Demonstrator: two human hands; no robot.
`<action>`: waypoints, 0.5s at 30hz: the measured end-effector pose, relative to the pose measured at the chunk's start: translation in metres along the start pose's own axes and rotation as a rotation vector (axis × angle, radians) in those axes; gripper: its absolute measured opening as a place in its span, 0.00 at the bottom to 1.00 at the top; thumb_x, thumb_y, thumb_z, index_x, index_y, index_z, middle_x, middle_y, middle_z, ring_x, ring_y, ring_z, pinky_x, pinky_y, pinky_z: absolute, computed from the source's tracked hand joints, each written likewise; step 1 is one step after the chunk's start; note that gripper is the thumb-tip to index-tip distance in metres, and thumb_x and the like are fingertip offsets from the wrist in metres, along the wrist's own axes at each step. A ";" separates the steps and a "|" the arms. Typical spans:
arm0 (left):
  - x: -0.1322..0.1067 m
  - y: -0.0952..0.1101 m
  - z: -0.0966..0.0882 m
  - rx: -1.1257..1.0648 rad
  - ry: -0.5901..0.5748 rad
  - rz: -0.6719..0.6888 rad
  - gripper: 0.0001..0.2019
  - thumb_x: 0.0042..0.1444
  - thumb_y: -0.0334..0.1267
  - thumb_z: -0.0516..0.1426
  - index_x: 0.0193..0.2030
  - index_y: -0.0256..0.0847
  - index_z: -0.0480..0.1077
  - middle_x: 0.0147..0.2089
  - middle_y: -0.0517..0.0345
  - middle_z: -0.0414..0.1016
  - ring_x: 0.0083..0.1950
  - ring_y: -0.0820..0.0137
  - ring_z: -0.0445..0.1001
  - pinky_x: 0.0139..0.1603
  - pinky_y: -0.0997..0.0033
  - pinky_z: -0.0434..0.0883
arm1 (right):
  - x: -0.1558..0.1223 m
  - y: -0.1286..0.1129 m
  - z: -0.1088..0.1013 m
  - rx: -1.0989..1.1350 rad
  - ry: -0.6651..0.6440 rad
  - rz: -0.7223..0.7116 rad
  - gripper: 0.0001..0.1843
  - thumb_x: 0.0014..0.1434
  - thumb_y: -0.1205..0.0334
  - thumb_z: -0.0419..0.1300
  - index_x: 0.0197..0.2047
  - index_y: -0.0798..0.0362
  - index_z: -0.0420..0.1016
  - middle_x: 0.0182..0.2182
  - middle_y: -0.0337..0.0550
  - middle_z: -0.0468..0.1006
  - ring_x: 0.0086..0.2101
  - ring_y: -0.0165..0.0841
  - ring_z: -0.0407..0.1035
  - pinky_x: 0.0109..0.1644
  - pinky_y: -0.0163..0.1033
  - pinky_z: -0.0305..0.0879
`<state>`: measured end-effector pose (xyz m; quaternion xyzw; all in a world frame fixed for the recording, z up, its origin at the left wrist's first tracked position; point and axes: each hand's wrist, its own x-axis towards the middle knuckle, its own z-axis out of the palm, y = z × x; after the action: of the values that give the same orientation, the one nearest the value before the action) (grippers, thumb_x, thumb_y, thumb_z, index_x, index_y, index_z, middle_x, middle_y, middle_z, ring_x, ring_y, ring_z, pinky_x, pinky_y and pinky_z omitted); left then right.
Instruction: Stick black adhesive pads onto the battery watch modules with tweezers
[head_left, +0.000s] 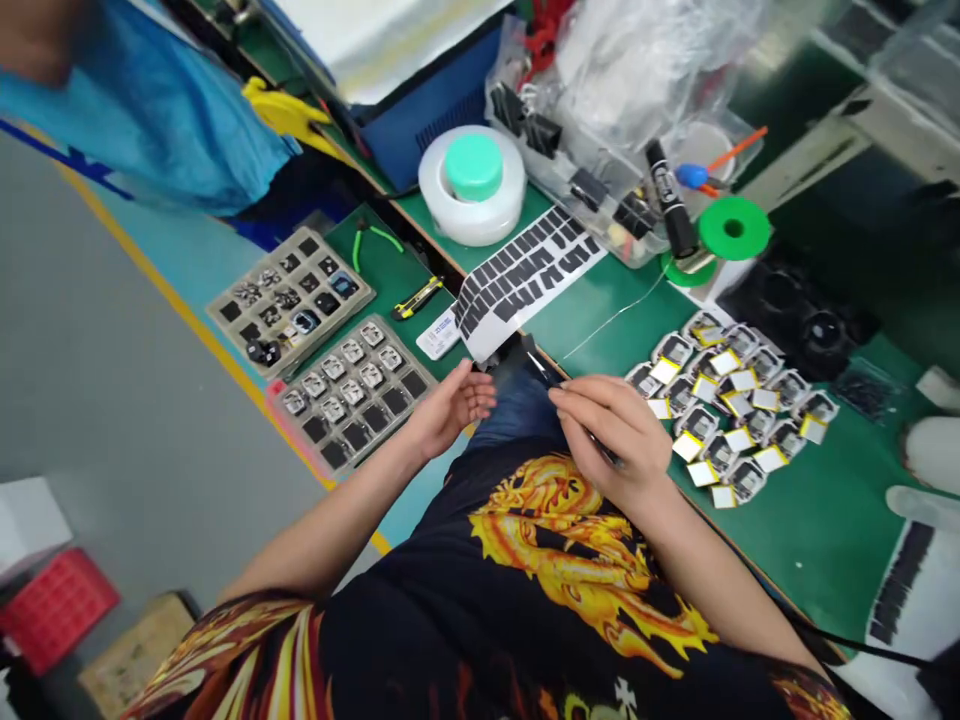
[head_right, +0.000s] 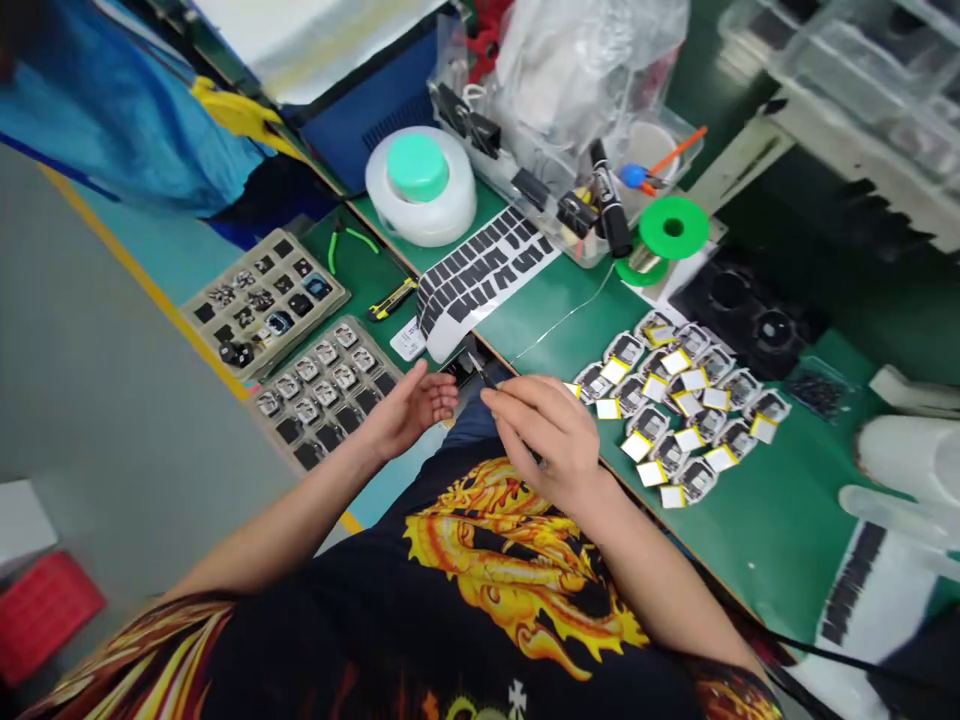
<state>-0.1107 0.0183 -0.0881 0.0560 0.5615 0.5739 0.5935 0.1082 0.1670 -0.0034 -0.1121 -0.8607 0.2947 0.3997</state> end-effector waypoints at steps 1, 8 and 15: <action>0.007 -0.001 -0.007 -0.082 0.024 -0.015 0.35 0.64 0.74 0.64 0.46 0.38 0.81 0.45 0.46 0.86 0.43 0.65 0.85 0.45 0.67 0.82 | 0.005 0.002 0.009 0.008 -0.019 0.002 0.28 0.67 0.77 0.69 0.66 0.47 0.83 0.50 0.48 0.88 0.47 0.41 0.84 0.51 0.52 0.86; 0.053 0.015 -0.010 -0.591 0.014 0.003 0.35 0.73 0.71 0.55 0.56 0.37 0.82 0.56 0.43 0.89 0.55 0.59 0.88 0.60 0.60 0.85 | 0.023 0.021 0.049 0.056 -0.033 0.062 0.21 0.71 0.74 0.66 0.62 0.43 0.85 0.50 0.44 0.88 0.49 0.38 0.85 0.53 0.49 0.84; 0.064 0.024 0.009 -0.709 -0.137 0.064 0.35 0.77 0.70 0.50 0.61 0.41 0.79 0.56 0.48 0.89 0.55 0.56 0.89 0.59 0.56 0.86 | 0.026 0.027 0.056 0.047 -0.064 0.069 0.20 0.72 0.72 0.65 0.61 0.43 0.85 0.49 0.45 0.88 0.48 0.39 0.85 0.53 0.50 0.84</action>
<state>-0.1372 0.0795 -0.1067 -0.0975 0.2844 0.7463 0.5938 0.0477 0.1769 -0.0317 -0.1230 -0.8615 0.3319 0.3640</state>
